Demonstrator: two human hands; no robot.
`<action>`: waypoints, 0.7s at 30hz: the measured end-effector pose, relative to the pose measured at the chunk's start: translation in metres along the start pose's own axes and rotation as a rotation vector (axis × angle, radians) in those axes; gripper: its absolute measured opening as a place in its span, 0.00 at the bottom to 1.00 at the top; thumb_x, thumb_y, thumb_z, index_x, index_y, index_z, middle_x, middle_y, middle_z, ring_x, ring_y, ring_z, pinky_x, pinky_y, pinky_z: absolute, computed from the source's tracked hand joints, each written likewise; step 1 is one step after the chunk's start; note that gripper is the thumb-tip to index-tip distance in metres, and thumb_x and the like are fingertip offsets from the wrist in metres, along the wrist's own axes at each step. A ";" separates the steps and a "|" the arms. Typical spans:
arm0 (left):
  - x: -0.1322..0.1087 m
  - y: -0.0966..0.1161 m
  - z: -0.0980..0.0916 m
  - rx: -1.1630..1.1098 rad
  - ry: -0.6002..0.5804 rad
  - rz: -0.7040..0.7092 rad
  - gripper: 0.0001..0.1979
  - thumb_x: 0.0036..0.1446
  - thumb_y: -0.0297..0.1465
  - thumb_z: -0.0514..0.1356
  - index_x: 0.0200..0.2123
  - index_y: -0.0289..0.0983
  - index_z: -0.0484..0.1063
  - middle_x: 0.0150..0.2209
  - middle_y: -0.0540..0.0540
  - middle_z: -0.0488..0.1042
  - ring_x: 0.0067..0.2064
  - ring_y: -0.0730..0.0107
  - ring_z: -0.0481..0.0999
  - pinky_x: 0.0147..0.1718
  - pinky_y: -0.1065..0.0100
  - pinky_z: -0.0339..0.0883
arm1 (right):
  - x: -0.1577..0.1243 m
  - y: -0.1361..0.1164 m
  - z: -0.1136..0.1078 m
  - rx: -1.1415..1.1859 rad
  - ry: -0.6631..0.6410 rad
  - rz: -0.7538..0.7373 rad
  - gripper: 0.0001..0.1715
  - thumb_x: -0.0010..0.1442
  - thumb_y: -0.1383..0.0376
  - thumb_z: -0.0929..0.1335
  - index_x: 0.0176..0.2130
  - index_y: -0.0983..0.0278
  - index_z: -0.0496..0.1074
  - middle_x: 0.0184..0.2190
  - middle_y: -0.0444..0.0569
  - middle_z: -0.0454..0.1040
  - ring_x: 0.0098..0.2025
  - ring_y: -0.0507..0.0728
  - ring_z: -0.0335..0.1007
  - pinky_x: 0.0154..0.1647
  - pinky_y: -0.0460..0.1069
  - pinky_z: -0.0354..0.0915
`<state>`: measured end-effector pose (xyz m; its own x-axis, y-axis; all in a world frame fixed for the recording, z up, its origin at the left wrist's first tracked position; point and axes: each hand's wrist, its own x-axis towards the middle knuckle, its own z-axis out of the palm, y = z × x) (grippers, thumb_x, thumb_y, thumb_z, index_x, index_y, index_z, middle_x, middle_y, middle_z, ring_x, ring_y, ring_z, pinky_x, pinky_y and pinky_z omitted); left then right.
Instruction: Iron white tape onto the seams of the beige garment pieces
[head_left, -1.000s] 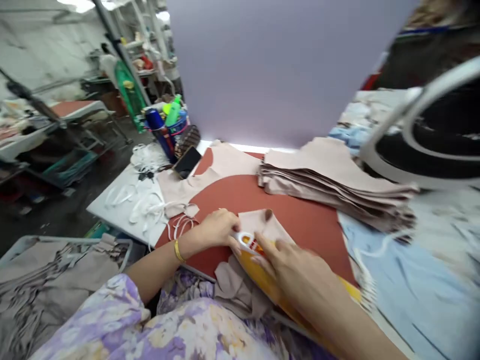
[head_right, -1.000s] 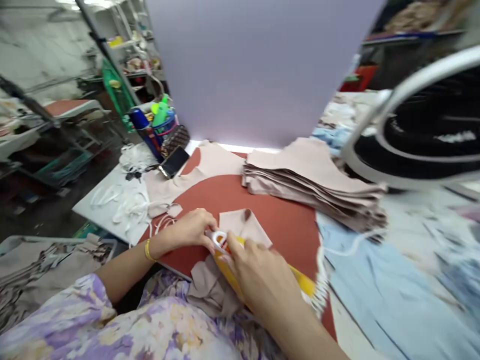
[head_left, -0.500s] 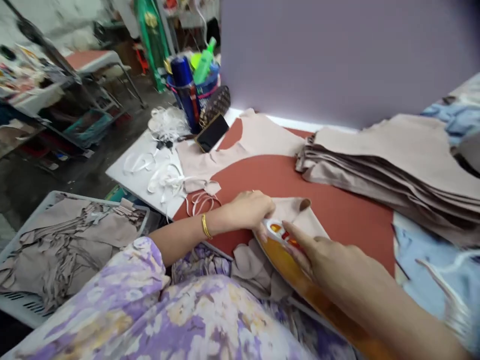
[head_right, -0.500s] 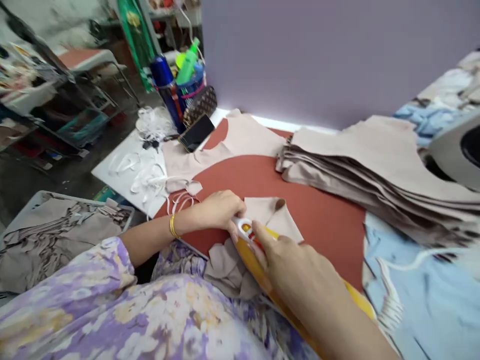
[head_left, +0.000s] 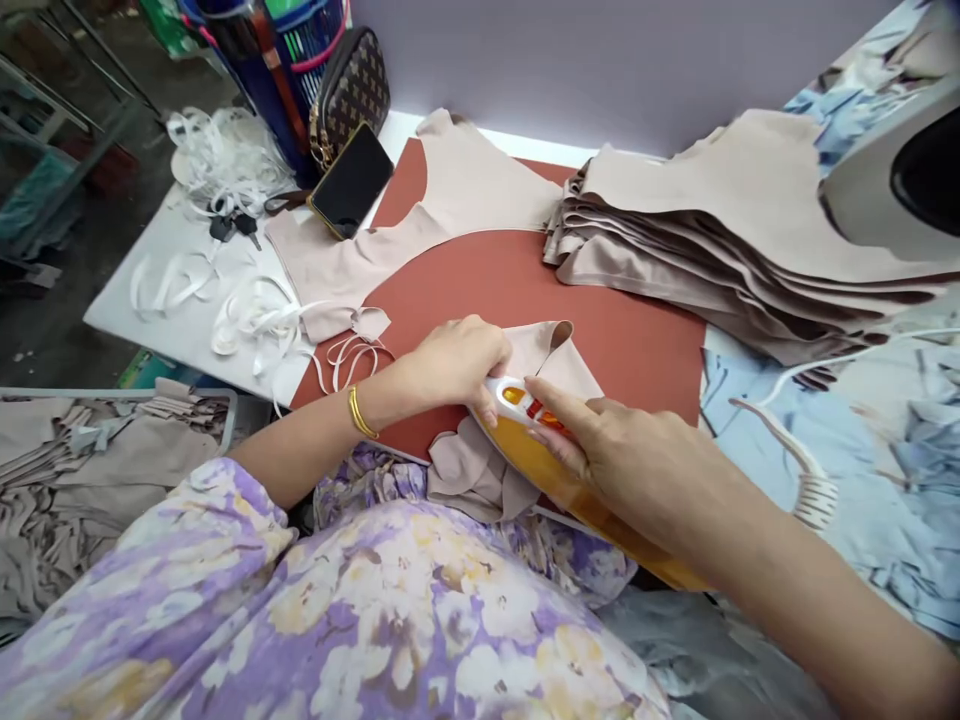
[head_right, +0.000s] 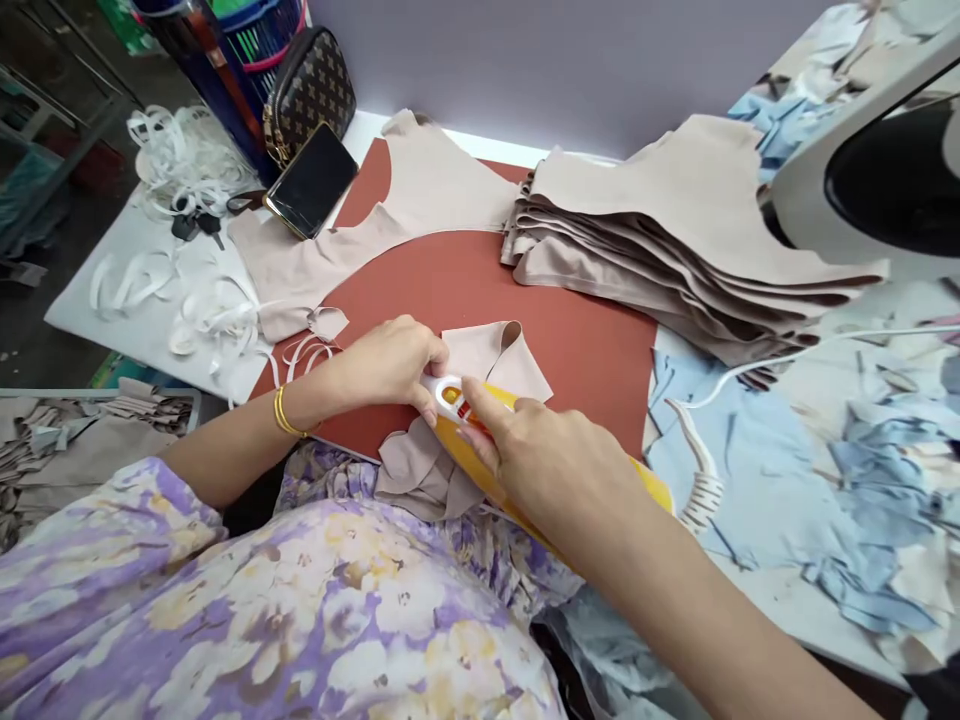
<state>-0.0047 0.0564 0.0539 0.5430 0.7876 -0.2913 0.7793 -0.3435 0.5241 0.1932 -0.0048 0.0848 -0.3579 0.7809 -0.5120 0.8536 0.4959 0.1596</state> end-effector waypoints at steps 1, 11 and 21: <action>0.000 0.000 0.001 -0.007 -0.008 0.002 0.20 0.35 0.35 0.77 0.31 0.34 0.78 0.32 0.45 0.78 0.35 0.64 0.75 0.32 0.68 0.61 | -0.001 0.001 0.000 0.006 -0.011 0.001 0.33 0.70 0.46 0.47 0.68 0.49 0.52 0.34 0.49 0.76 0.28 0.61 0.74 0.22 0.50 0.41; 0.007 -0.002 0.002 -0.043 0.002 0.063 0.19 0.34 0.36 0.77 0.29 0.33 0.78 0.30 0.47 0.77 0.33 0.68 0.75 0.32 0.69 0.62 | -0.001 0.000 -0.001 0.020 -0.040 0.040 0.33 0.70 0.46 0.49 0.68 0.51 0.51 0.36 0.50 0.76 0.31 0.62 0.74 0.24 0.50 0.40; 0.009 -0.003 0.002 -0.071 -0.007 0.040 0.20 0.33 0.36 0.78 0.30 0.34 0.78 0.31 0.46 0.78 0.33 0.66 0.75 0.32 0.68 0.62 | 0.000 0.004 0.002 0.044 0.033 0.025 0.33 0.70 0.46 0.48 0.66 0.51 0.55 0.33 0.48 0.75 0.27 0.59 0.72 0.24 0.49 0.38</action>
<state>-0.0018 0.0633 0.0479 0.5757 0.7703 -0.2740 0.7327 -0.3373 0.5911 0.1972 -0.0042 0.0838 -0.3477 0.8052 -0.4804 0.8780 0.4594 0.1343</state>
